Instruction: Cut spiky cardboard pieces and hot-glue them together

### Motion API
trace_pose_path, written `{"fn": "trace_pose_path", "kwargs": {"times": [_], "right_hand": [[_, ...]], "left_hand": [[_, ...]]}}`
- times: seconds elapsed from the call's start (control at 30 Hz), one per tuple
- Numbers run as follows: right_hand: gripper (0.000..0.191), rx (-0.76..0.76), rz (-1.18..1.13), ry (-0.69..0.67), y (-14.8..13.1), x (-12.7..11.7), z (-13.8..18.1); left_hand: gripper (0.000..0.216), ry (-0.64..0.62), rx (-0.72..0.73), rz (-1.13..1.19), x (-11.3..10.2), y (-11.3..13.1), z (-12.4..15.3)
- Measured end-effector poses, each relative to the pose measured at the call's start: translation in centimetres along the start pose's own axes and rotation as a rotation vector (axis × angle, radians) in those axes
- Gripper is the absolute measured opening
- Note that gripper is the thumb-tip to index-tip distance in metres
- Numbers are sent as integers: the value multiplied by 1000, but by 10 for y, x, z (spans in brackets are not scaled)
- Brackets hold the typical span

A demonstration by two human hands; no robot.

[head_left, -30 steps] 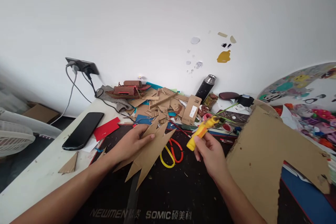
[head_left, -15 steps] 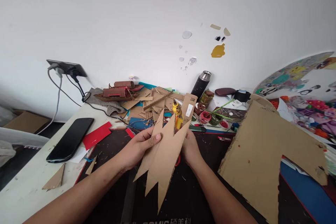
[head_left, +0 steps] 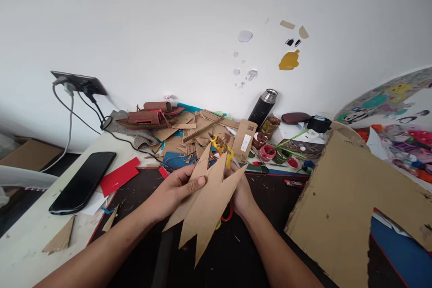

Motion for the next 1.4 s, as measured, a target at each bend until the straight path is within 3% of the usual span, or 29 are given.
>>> {"fn": "trace_pose_path", "kwargs": {"times": [0.17, 0.37, 0.57, 0.7, 0.93, 1.13, 1.4], "right_hand": [[45, -17, -61, -28, -1, -1, 1], [45, -7, -212, -158, -16, 17, 5], [37, 48, -211, -206, -21, 24, 12], [46, 55, -122, -312, -22, 30, 18], [46, 26, 69, -278, -18, 34, 23], [53, -3, -34, -323, -25, 36, 28], [57, -3, -31, -164, -25, 33, 28]], "left_hand": [[53, 146, 49, 99, -24, 4, 4], [60, 287, 128, 115, -41, 13, 3], [64, 270, 182, -89, -41, 17, 2], [61, 308, 226, -213, -42, 19, 4], [67, 280, 193, -137, -39, 14, 6], [72, 270, 183, -66, -42, 8, 4], [76, 244, 167, -1, -43, -3, -2]]}}
Point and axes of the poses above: each hand's wrist, its own z-axis away from the middle knuckle, its own x-axis out of the palm, y = z × x, the point moved 6 cm from there along -z, towards the middle knuckle, and after that the axes turned 7 degrees about -x, right-handed, at the moved point
